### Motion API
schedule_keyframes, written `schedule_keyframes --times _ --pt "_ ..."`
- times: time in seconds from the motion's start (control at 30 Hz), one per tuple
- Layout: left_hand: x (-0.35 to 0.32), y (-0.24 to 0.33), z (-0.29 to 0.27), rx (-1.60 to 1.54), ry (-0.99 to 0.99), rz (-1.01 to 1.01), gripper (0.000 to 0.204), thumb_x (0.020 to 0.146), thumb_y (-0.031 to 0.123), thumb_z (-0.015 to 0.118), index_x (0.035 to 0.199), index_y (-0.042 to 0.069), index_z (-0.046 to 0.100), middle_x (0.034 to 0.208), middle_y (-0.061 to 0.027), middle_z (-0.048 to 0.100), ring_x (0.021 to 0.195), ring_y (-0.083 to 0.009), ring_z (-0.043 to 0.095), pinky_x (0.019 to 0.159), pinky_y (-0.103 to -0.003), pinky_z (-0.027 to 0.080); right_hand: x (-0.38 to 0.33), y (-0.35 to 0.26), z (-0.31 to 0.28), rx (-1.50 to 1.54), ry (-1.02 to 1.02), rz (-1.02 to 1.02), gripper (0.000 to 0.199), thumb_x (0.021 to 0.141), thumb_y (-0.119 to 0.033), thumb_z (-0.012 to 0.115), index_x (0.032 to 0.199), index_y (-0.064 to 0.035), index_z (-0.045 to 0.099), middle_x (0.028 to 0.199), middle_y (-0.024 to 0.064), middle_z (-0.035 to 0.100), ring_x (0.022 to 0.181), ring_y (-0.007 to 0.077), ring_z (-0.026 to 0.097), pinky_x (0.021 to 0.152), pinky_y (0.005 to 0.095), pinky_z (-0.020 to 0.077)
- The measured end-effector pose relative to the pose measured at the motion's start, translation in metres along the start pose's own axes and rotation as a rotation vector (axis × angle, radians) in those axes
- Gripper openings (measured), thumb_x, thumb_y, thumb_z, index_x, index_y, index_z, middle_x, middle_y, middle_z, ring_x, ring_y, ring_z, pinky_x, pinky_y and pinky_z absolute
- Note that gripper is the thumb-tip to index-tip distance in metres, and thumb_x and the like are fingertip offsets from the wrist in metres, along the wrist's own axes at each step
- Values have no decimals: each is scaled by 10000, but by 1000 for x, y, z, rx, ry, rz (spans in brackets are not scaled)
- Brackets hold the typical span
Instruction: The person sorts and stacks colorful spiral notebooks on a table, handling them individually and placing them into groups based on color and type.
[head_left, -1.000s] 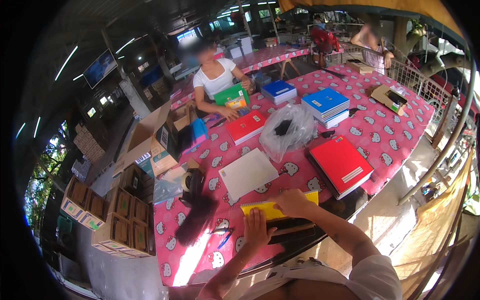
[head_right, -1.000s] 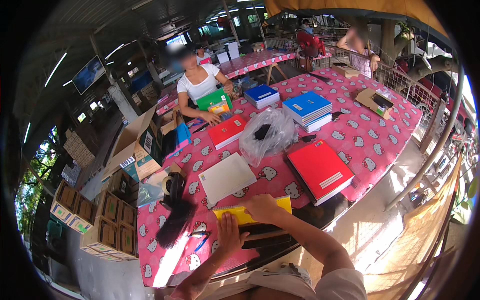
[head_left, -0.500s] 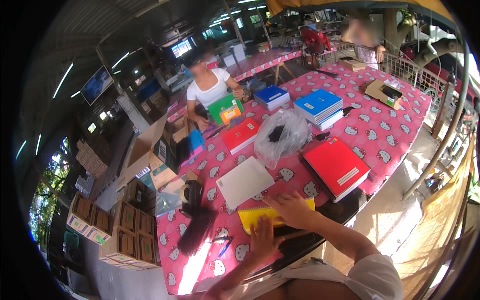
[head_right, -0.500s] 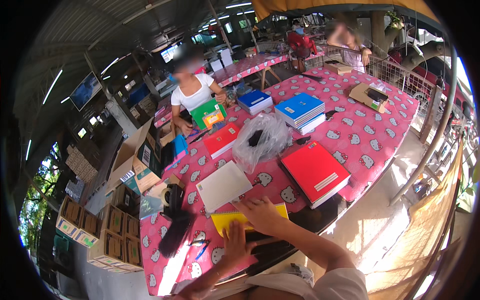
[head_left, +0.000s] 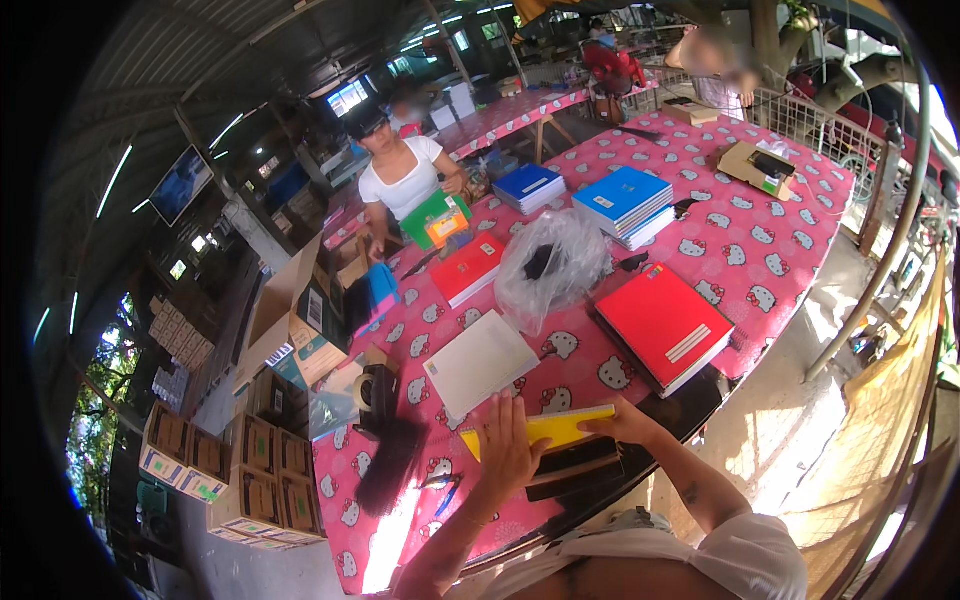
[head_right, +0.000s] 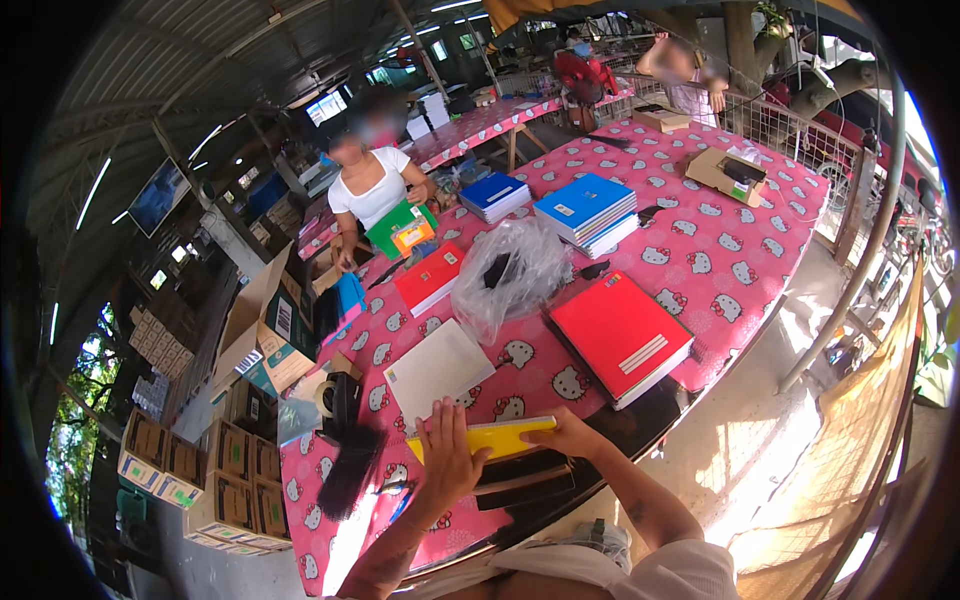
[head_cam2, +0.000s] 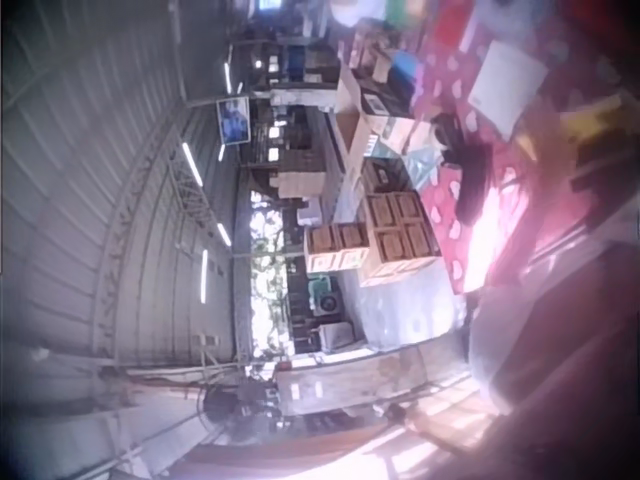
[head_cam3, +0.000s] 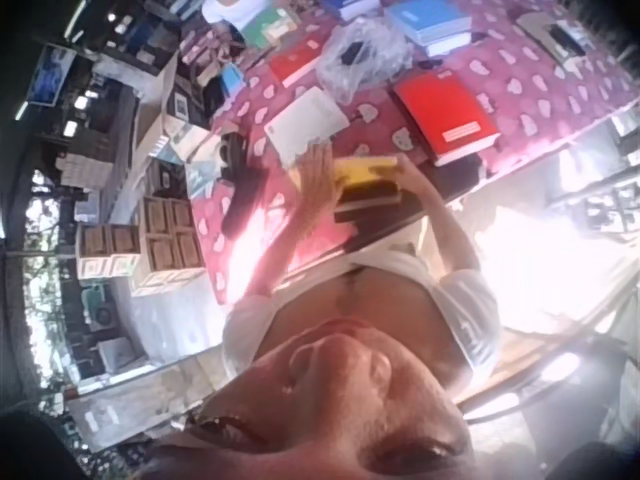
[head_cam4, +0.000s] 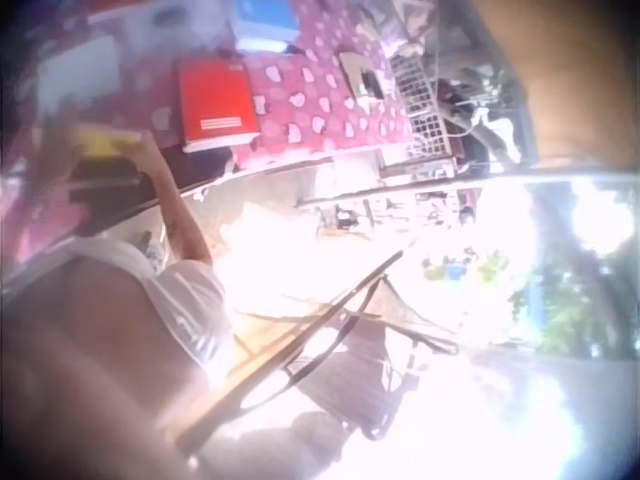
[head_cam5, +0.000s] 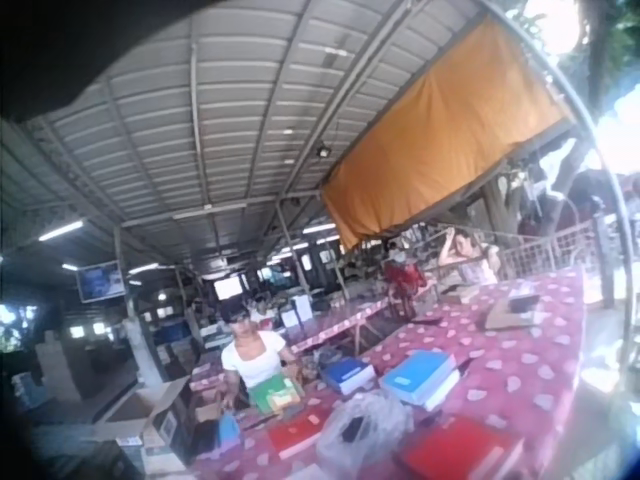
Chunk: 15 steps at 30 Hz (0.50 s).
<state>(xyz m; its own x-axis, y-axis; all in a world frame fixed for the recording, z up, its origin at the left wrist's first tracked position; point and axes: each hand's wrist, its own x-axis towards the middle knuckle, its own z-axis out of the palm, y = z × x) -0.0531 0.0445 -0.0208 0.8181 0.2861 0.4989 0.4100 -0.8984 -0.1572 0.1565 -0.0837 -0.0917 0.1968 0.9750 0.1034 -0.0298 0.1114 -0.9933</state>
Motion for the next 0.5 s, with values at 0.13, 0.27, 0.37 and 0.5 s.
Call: schedule_keyframes --times 0.13,0.27,0.37,0.5 --pt "-62 6 45 -154 -108 -16 761 1002 524 446 1444 -93 385 1537 -337 300 1450 -496 257 1151 -665 186 3 -7 8 -103 59 -76 335 898 -117 751 1187 28 662 1015 55 710 921 91 620 821 270 531" --pt "-67 7 58 -182 -164 67 779 1004 521 431 1474 -91 328 1549 -330 288 1455 -496 250 1163 -655 153 0 -9 3 -71 54 -4 340 894 -112 753 1190 24 656 994 44 710 916 90 621 813 264 525" --pt "-59 6 60 -180 -188 150 799 1005 519 416 1503 -89 271 1561 -322 276 1459 -496 242 1176 -645 120 2 -10 8 -23 77 -53 339 894 -100 751 1194 24 651 1010 46 713 927 90 620 820 270 526" --pt "-62 10 63 -122 -132 239 797 995 516 447 1486 -95 305 1548 -328 299 1460 -479 261 1172 -643 135 1 -9 12 -16 53 -64 332 896 -91 747 1194 20 651 1017 42 714 939 90 617 829 275 526"
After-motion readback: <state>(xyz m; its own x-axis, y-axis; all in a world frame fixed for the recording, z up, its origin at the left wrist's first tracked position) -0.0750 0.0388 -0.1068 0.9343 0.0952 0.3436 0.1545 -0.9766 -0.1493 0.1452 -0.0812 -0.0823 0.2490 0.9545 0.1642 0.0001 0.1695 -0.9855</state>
